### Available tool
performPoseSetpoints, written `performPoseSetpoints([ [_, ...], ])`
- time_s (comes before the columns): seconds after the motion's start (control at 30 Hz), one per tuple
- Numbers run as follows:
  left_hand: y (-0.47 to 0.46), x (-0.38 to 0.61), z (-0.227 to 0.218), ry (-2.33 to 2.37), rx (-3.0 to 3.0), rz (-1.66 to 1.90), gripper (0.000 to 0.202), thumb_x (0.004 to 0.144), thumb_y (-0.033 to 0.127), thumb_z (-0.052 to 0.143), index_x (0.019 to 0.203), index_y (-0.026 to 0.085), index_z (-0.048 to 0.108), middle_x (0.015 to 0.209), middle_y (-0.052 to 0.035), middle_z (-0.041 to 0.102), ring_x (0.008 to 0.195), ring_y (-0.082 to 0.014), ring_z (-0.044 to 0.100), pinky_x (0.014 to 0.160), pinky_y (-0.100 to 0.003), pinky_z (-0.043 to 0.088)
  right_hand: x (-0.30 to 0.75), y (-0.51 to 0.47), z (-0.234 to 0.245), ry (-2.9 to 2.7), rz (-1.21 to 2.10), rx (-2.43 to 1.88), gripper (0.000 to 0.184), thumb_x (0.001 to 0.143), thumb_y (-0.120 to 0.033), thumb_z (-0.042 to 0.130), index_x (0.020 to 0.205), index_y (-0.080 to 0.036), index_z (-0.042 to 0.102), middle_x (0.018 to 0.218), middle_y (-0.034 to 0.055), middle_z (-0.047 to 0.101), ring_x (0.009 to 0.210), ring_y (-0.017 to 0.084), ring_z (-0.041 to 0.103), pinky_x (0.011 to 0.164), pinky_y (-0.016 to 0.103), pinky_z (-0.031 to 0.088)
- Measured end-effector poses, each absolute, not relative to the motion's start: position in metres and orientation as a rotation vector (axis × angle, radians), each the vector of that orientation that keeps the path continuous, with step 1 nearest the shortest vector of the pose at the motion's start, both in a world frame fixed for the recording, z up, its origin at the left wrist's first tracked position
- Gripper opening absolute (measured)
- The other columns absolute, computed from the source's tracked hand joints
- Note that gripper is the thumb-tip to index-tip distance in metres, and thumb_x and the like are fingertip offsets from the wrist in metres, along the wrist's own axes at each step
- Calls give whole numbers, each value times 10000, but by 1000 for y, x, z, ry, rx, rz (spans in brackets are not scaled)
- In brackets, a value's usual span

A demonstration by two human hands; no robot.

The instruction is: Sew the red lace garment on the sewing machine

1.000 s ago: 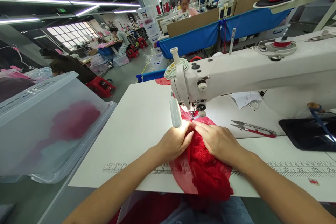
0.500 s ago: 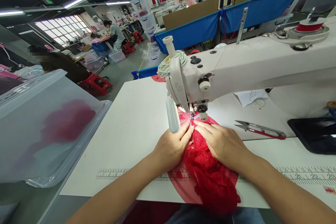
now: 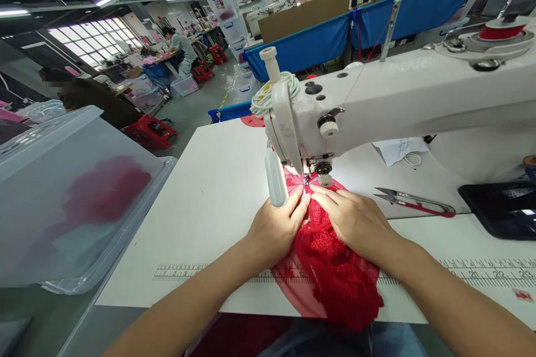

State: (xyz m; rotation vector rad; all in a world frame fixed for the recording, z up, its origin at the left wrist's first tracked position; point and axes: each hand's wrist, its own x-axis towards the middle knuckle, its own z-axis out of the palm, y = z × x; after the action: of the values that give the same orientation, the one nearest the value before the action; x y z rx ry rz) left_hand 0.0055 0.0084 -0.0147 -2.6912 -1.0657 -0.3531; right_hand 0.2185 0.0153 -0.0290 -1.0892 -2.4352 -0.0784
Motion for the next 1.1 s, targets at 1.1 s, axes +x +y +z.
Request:
performPoseSetpoints([
  [1.1, 8, 4, -13, -1001, -2576, -306, 394, 1028, 142, 317, 1283, 53, 605, 949, -174, 715, 901, -275, 662, 681, -380, 520, 217, 15, -27, -2404, -92, -1175, 439, 926, -114, 406, 1283, -138, 659, 1244, 96, 733, 949, 227, 740, 726, 342, 615],
])
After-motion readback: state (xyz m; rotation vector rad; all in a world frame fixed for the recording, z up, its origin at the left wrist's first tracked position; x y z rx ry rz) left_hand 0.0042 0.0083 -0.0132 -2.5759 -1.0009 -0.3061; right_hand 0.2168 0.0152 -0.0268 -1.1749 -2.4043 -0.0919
